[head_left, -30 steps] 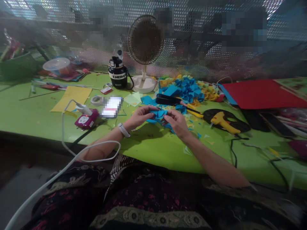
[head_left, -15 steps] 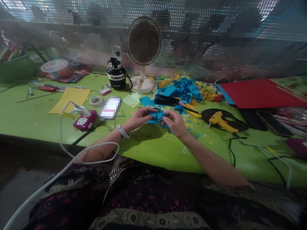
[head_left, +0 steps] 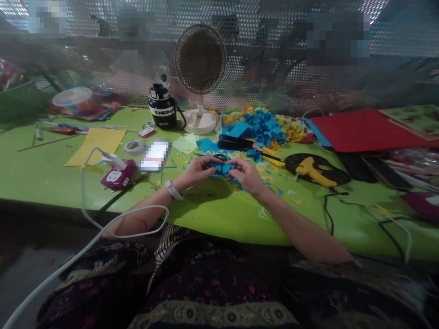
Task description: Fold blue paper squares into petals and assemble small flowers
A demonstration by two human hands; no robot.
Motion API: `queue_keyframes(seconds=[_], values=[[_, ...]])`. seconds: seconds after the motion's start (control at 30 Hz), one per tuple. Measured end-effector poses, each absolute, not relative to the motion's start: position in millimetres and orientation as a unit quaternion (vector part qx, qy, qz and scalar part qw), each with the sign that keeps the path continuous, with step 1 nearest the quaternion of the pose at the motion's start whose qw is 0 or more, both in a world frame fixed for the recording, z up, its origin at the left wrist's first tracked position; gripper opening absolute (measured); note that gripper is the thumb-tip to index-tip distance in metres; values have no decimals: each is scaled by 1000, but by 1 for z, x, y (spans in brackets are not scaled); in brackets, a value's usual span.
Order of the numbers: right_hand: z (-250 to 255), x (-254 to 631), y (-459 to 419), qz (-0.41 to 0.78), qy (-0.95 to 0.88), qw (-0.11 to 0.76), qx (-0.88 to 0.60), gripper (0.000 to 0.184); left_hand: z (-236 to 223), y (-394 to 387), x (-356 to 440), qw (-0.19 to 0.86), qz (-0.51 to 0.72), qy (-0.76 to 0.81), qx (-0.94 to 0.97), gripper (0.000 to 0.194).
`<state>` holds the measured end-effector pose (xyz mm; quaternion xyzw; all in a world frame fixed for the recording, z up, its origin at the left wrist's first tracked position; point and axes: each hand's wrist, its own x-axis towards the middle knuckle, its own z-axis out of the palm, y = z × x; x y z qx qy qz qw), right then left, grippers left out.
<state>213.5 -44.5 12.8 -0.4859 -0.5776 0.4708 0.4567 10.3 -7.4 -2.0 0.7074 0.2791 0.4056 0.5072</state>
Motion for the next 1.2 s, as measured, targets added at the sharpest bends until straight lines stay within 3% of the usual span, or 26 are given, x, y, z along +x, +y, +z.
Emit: queue_keyframes(seconds=[0.47, 1.2], values=[[14, 215, -45, 486, -578, 454, -473, 22, -5, -4, 10, 622, 398, 286, 611, 30], [16, 216, -47, 487, -585, 457, -461, 26, -3, -5, 10, 633, 394, 285, 602, 28]])
